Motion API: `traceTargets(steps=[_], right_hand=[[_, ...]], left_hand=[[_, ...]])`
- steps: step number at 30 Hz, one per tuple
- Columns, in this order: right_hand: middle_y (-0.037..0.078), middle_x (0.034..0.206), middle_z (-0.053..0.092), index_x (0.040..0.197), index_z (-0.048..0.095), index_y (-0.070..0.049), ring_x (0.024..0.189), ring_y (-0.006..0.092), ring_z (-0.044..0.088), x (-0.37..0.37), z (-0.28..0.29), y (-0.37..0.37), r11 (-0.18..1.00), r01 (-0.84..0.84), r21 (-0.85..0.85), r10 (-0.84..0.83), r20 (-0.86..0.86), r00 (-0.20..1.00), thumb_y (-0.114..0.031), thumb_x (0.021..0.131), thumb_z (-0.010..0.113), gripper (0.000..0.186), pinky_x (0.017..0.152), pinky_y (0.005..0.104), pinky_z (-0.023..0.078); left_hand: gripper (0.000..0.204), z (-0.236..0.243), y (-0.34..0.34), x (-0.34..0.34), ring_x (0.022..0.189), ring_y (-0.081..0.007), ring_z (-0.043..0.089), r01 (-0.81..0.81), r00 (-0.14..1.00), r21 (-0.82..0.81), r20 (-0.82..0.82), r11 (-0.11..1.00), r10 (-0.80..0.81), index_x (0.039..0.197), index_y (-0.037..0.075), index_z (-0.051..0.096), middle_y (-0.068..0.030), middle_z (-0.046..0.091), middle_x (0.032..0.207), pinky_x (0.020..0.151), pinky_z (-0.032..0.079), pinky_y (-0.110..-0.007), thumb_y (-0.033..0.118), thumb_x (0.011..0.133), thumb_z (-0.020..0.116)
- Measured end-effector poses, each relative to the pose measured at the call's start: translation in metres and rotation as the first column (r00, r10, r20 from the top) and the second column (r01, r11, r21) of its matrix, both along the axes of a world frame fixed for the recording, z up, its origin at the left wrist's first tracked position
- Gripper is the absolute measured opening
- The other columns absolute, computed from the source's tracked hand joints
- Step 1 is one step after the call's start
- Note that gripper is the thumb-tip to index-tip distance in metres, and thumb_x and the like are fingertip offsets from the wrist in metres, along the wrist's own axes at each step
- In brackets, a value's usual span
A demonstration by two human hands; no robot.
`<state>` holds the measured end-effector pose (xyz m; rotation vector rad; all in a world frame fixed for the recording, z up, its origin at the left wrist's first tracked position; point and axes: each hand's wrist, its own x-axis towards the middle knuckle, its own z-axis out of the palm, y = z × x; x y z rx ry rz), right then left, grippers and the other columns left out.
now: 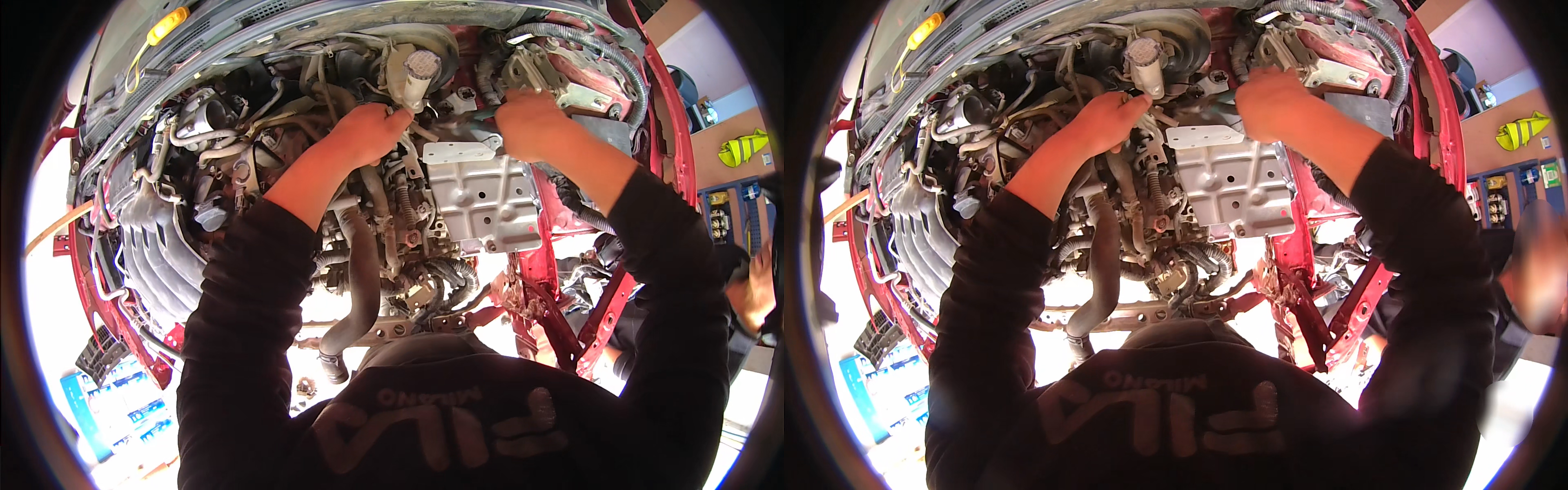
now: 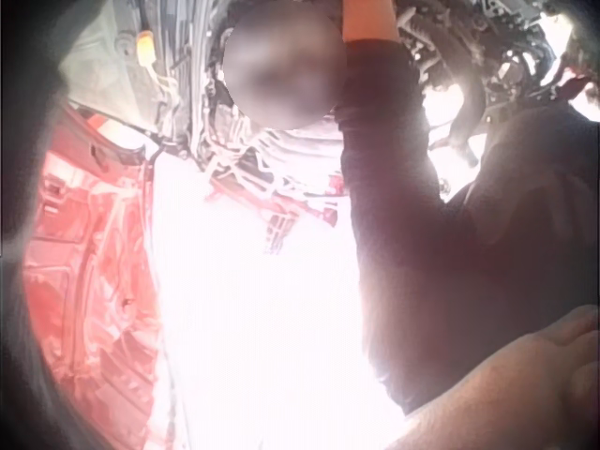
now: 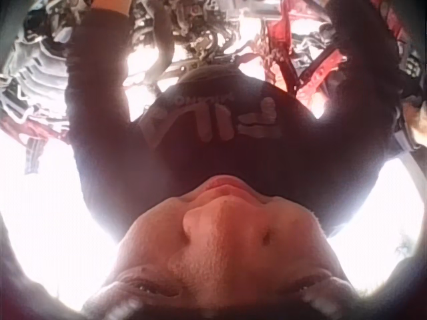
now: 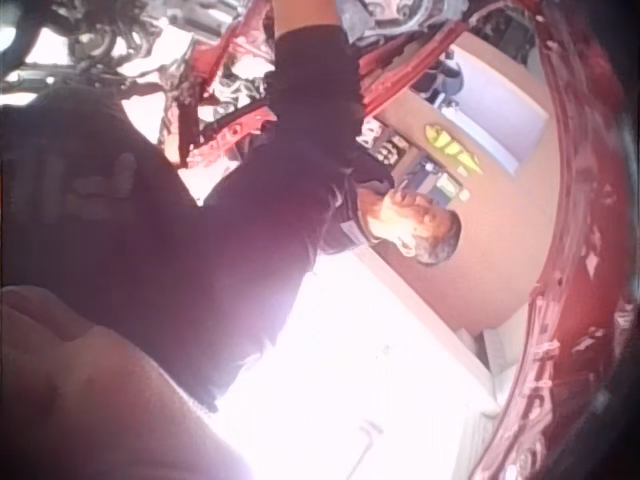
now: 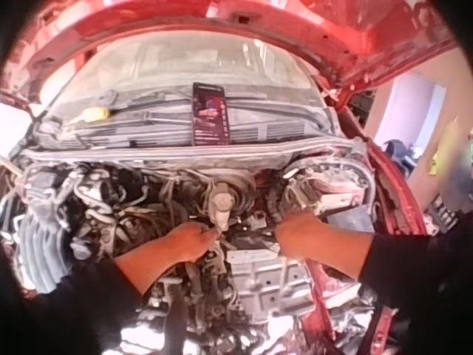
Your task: The person works under the hood of a red car, manipulating hoses and connectors in the engine bay. They retrieve a flexible hose from a parts cart and install it into the engine, then walk around the garage to pick up a small box.
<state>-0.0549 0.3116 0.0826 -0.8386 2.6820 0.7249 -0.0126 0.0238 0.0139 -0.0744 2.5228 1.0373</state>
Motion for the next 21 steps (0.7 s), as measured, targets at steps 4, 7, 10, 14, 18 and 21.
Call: traceTargets(steps=[4,7,10,14,18,21], right_hand=[[0.028,0.132,0.069,0.115,0.078,0.004,0.119,0.0462,0.072,0.033,0.045,0.014,0.964,0.264,-0.036,-0.249,0.234,0.940,-0.025,0.096,0.067,0.036,0.108,0.0526,0.056],[0.026,0.132,0.074,0.118,0.080,0.006,0.117,0.0409,0.077,0.072,0.053,0.021,0.962,0.259,-0.088,-0.236,0.210,0.949,-0.021,0.094,0.066,0.038,0.099,0.0529,0.062],[0.025,0.138,0.067,0.113,0.081,0.003,0.128,0.0435,0.068,0.092,0.045,0.027,0.970,0.186,-0.157,-0.175,0.078,0.981,-0.014,0.092,0.068,0.030,0.104,0.0524,0.061],[0.028,0.143,0.062,0.129,0.078,0.003,0.136,0.0519,0.061,0.082,0.021,0.022,0.983,0.126,-0.136,-0.148,-0.163,0.975,-0.011,0.092,0.072,0.040,0.107,0.0621,0.058],[0.027,0.156,0.054,0.127,0.078,0.003,0.147,0.0514,0.054,0.074,-0.005,-0.006,0.984,0.160,-0.076,-0.177,-0.344,0.922,-0.010,0.094,0.071,0.036,0.111,0.0705,0.054],[0.031,0.171,0.040,0.132,0.077,0.004,0.159,0.0560,0.041,0.085,-0.011,-0.032,0.993,0.091,-0.078,-0.109,-0.273,0.956,-0.010,0.096,0.070,0.039,0.116,0.0752,0.048]], left_hand=[[0.073,0.009,0.003,0.005,0.109,-0.0436,0.076,-0.037,0.993,-0.046,-0.110,0.998,0.032,0.118,-0.004,0.071,-0.0304,0.078,0.111,0.097,0.056,-0.054,0.064,0.109,0.048],[0.072,0.002,0.003,0.004,0.115,-0.0465,0.074,-0.041,0.962,-0.007,-0.272,0.999,0.037,0.120,-0.004,0.071,-0.0313,0.077,0.116,0.100,0.055,-0.054,0.062,0.108,0.048],[0.064,-0.005,-0.001,-0.003,0.119,-0.0486,0.071,0.012,0.952,0.008,-0.304,1.000,-0.009,0.120,-0.004,0.071,-0.0308,0.075,0.123,0.102,0.055,-0.056,0.055,0.109,0.048],[0.042,-0.005,-0.004,-0.003,0.115,-0.0476,0.073,0.176,0.884,-0.173,-0.406,0.969,-0.233,0.119,0.001,0.072,-0.0278,0.074,0.119,0.098,0.058,-0.057,0.036,0.110,0.051],[0.026,0.004,-0.003,0.001,0.107,-0.0453,0.075,0.205,0.883,-0.183,-0.389,0.962,-0.262,0.117,0.007,0.073,-0.0250,0.073,0.109,0.092,0.061,-0.055,0.022,0.107,0.056],[0.022,0.008,-0.003,0.004,0.104,-0.0450,0.075,0.206,0.885,-0.161,-0.389,0.965,-0.254,0.116,0.008,0.074,-0.0244,0.073,0.107,0.090,0.062,-0.054,0.020,0.104,0.059]])
